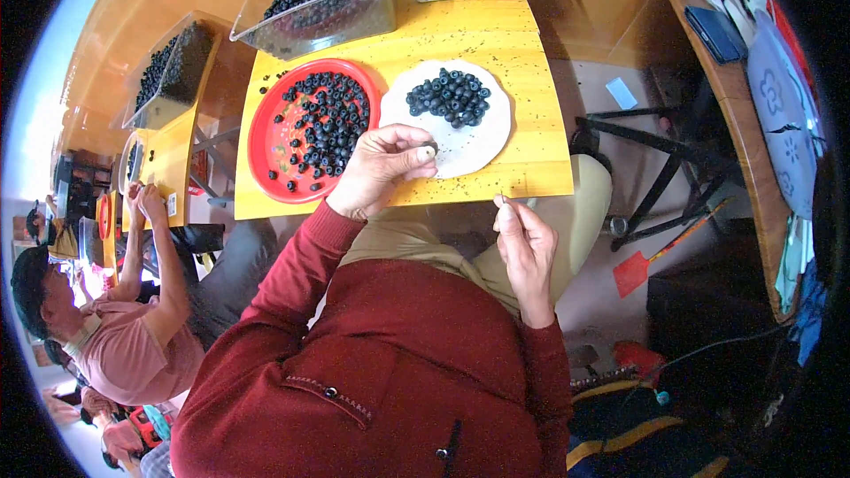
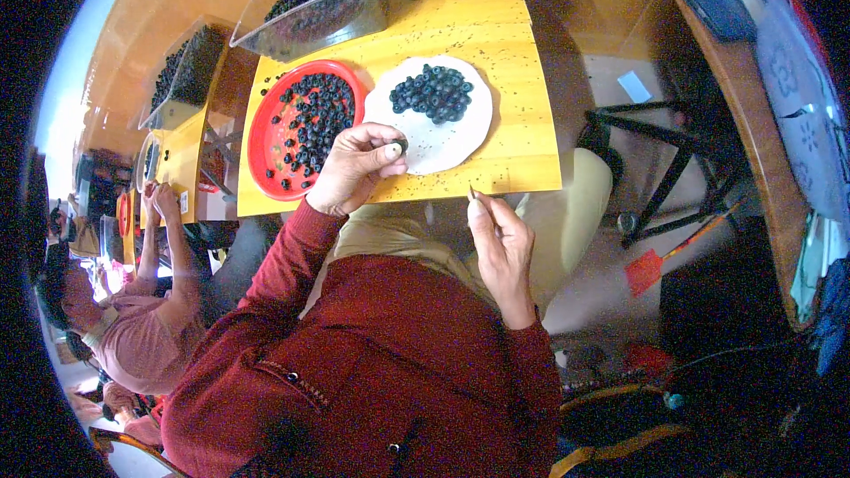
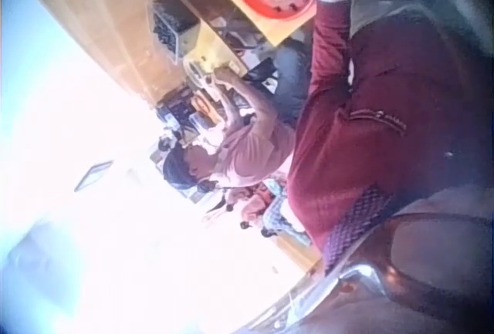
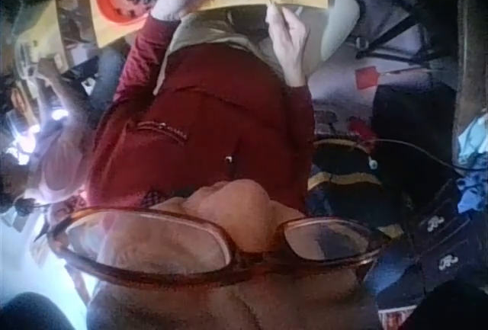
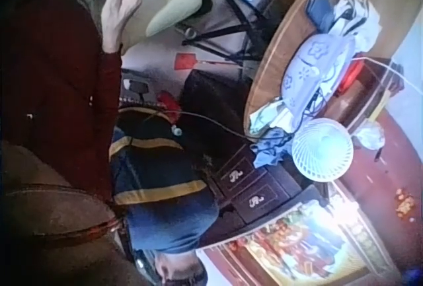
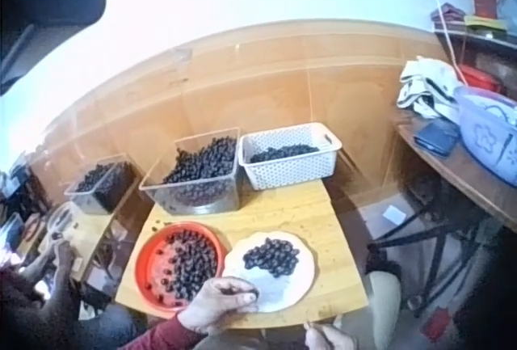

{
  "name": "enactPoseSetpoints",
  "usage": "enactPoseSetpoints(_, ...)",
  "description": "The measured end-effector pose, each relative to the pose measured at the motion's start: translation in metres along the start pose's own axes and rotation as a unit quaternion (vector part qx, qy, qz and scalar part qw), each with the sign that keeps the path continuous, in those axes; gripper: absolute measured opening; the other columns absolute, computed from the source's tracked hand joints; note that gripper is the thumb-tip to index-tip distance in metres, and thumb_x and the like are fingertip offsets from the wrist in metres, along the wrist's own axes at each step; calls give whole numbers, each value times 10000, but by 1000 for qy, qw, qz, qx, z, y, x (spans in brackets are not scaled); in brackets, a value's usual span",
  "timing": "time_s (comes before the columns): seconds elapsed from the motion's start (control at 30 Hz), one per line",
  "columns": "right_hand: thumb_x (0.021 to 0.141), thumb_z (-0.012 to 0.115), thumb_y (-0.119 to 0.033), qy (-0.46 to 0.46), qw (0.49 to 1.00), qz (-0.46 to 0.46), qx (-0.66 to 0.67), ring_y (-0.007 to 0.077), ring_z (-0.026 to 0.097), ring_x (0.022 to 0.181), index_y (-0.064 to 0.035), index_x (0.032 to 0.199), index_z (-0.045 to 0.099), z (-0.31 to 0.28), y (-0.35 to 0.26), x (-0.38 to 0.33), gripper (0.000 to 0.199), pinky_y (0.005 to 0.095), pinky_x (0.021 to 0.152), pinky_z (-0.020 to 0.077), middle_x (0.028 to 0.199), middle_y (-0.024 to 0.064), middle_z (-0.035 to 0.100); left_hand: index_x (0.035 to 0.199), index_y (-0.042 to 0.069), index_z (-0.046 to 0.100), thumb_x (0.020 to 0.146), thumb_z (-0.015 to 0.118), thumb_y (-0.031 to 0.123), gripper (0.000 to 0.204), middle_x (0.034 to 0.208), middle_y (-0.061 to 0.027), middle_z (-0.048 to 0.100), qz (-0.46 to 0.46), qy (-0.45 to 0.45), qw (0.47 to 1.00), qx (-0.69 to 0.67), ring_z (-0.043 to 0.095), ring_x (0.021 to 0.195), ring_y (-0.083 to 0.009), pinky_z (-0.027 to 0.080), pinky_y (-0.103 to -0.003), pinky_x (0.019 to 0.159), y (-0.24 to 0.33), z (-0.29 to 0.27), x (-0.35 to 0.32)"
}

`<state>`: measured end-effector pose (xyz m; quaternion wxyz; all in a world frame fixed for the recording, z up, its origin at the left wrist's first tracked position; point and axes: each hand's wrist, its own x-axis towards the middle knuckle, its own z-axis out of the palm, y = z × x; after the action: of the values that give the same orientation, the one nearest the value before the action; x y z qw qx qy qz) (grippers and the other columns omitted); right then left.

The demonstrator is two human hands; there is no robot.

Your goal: The recorder is sorting and cleaning small dark berries on a plate and red tray at a table.

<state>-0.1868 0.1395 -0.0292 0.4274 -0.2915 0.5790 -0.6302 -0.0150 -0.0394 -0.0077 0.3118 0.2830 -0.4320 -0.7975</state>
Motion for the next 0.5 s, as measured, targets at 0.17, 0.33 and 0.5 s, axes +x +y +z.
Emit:
enactPoseSetpoints(0.17,1001,600,-161,-17,1000,-4,-8,36,440,677,57,1159,665,8,-6,6,277,207,585,364,762,-57,531,1079,19,653,906,667,4,174,975,-75,693,-16,-29,997,-63,687,842,-146,604,-288,778,-4,-2,-5)
enactPoseSetpoints(0.33,995,613,-157,-13,999,-15,-42,34,444,684,59,1145,669,17,-11,10,270,204,591,373,764,-51,541,1100,22,641,926,640,6,175,997,-80,692,-37,-43,990,-126,690,874,-157,606,-298,792,-10,-3,-10)
enactPoseSetpoints(0.5,988,625,-161,-23,998,-40,-46,38,454,692,67,1130,669,29,-17,14,272,212,599,386,772,-37,562,1110,27,642,949,612,25,164,1034,-95,691,-49,-78,970,-227,693,887,-169,604,-301,794,-20,-10,-14)
